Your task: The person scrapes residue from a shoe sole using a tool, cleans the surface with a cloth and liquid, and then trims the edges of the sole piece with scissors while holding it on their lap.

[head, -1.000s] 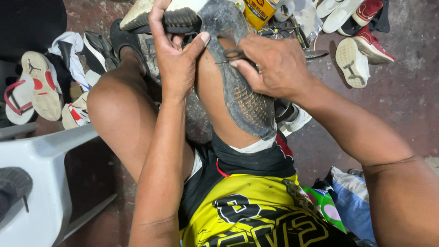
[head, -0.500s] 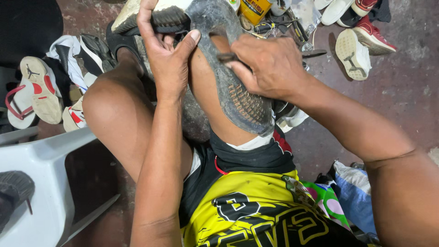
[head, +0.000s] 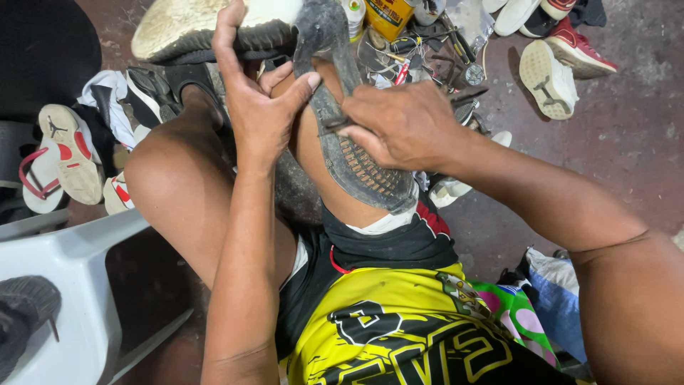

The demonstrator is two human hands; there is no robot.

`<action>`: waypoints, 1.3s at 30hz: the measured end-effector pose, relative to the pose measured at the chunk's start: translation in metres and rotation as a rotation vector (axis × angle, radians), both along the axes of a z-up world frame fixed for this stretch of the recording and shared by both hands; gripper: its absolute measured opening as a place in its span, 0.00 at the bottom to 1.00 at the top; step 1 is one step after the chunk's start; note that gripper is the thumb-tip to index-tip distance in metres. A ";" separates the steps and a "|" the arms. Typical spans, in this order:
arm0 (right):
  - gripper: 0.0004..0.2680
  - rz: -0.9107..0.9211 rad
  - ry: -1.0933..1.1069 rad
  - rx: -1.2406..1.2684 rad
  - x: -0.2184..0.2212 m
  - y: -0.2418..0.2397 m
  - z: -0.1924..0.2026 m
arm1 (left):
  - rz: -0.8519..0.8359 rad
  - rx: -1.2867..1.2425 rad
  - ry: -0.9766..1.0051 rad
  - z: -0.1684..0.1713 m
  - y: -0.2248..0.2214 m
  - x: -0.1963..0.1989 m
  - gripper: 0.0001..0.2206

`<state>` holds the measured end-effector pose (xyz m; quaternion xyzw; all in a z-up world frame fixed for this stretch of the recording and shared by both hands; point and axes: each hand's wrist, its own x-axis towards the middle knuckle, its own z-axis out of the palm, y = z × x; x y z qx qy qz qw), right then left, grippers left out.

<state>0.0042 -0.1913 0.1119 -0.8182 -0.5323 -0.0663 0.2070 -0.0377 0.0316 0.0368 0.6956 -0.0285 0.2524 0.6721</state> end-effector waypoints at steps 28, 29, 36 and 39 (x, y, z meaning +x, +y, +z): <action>0.09 -0.012 -0.093 -0.169 -0.015 0.000 0.016 | 0.098 -0.036 0.028 -0.036 -0.009 0.016 0.41; 0.09 -0.017 -0.095 -0.166 -0.018 0.001 0.015 | 0.110 -0.045 0.047 -0.036 -0.010 0.014 0.42; 0.07 0.013 -0.095 -0.235 -0.033 0.000 0.015 | 0.219 0.022 0.080 -0.034 -0.019 0.021 0.38; 0.09 -0.004 -0.112 -0.224 -0.029 0.002 0.019 | 0.227 0.024 0.060 -0.032 -0.022 0.017 0.43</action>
